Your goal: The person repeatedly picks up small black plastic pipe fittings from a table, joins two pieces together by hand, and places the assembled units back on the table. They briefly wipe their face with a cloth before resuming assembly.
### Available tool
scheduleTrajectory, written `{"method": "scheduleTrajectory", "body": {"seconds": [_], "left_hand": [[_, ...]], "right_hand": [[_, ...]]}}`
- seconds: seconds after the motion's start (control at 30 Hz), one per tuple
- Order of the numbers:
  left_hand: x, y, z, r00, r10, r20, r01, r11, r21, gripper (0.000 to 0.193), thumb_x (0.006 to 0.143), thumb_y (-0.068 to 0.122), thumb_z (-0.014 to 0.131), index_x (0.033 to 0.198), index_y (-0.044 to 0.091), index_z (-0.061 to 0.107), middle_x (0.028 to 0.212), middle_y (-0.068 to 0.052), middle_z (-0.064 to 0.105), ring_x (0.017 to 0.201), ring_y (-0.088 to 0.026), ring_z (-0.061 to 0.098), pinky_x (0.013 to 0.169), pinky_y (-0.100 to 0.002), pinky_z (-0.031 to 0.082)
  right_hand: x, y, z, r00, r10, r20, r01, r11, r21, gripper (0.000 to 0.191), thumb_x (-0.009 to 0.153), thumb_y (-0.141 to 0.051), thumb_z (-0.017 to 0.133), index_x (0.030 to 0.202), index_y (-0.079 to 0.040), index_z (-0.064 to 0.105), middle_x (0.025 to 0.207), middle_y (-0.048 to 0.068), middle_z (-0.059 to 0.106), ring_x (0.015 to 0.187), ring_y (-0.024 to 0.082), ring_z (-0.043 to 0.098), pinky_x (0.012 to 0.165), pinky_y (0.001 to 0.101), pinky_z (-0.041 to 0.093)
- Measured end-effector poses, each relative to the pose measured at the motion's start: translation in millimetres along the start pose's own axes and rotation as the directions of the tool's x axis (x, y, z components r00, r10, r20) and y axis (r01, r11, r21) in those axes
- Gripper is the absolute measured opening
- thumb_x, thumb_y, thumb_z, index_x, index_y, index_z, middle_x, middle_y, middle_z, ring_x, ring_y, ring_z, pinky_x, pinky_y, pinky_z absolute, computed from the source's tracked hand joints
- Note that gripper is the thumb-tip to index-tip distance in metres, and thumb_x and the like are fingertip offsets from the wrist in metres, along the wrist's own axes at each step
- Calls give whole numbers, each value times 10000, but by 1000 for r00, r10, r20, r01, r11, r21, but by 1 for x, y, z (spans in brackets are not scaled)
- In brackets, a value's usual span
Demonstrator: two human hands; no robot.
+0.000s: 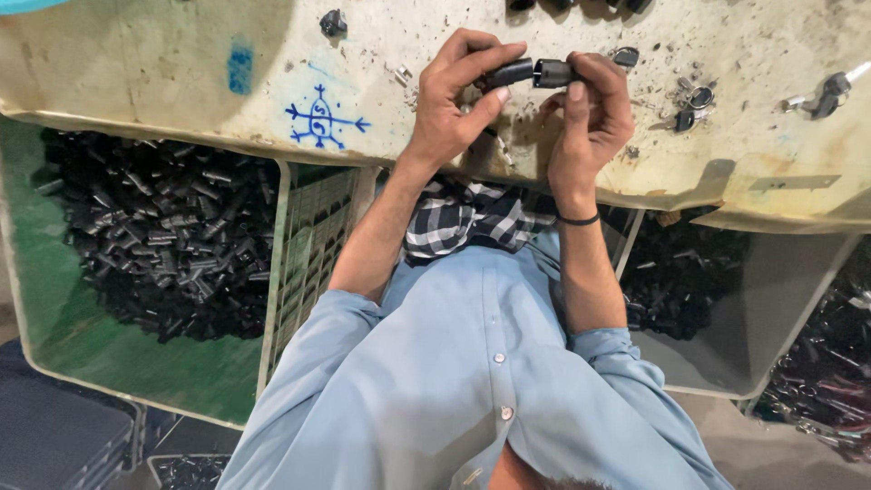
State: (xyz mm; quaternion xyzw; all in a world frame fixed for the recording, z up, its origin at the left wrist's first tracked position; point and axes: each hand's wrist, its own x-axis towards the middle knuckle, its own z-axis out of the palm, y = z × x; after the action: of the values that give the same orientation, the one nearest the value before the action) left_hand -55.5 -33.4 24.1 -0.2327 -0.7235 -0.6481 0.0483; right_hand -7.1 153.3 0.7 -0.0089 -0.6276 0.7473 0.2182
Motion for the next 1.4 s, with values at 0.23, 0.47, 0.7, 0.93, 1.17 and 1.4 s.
{"method": "scheduleTrajectory", "body": {"seconds": [0.23, 0.47, 0.7, 0.93, 1.17, 1.4], "left_hand": [[1, 1, -1, 993, -25, 119, 26, 1000, -2, 437, 943, 48, 667, 1378, 86, 681, 1188, -72, 601, 1013, -171, 659, 876, -287, 565], [2, 10, -1, 984, 148, 96, -140, 987, -79, 267, 1020, 93, 687, 1252, 25, 574, 1261, -114, 566, 1158, -253, 615, 1005, -379, 521], [-3, 9, 5, 912, -31, -408, 13, 999, -46, 97, 1030, 92, 684, 1102, 54, 632, 996, -54, 661, 828, -163, 646, 758, -272, 539], [0, 25, 1, 707, 129, -696, -98, 992, 84, 135, 1062, 125, 636, 1155, 38, 592, 1158, -82, 625, 1046, -173, 608, 964, -298, 506], [3, 35, -2, 675, 65, -735, -138, 990, -39, 206, 1081, 137, 632, 1231, 29, 540, 1297, -115, 562, 1206, -212, 561, 1077, -332, 487], [1, 30, 3, 791, -104, -603, -64, 966, -251, 186, 1056, 155, 645, 1183, 46, 564, 1175, -61, 628, 855, -97, 563, 773, -256, 509]], "right_hand": [[-2, 1, -3, 994, 30, 105, -10, 983, -183, 216, 1127, -109, 687, 1300, 16, 655, 1216, 72, 662, 865, 83, 646, 720, 212, 530], [0, 8, 4, 990, 119, 78, -97, 965, -244, 195, 1086, -137, 733, 1089, -14, 582, 892, 3, 661, 737, 48, 605, 646, 202, 493], [28, -20, 40, 956, -249, 153, 293, 816, -499, 135, 1119, -112, 688, 1065, 0, 634, 886, 43, 652, 742, 88, 613, 676, 253, 492], [109, -25, 128, 686, -162, 710, 673, 513, -533, 397, 965, 17, 699, 1318, -163, 684, 1258, 114, 645, 984, 353, 668, 779, 429, 561], [87, -25, 135, 683, -96, 724, 658, 509, -554, 441, 872, -31, 721, 1286, -184, 700, 1121, 105, 648, 937, 312, 685, 690, 408, 559], [48, -31, 67, 977, -4, 212, 58, 967, -249, 177, 1122, -119, 555, 1230, -72, 687, 1076, 32, 688, 891, 96, 671, 691, 240, 548]]}}
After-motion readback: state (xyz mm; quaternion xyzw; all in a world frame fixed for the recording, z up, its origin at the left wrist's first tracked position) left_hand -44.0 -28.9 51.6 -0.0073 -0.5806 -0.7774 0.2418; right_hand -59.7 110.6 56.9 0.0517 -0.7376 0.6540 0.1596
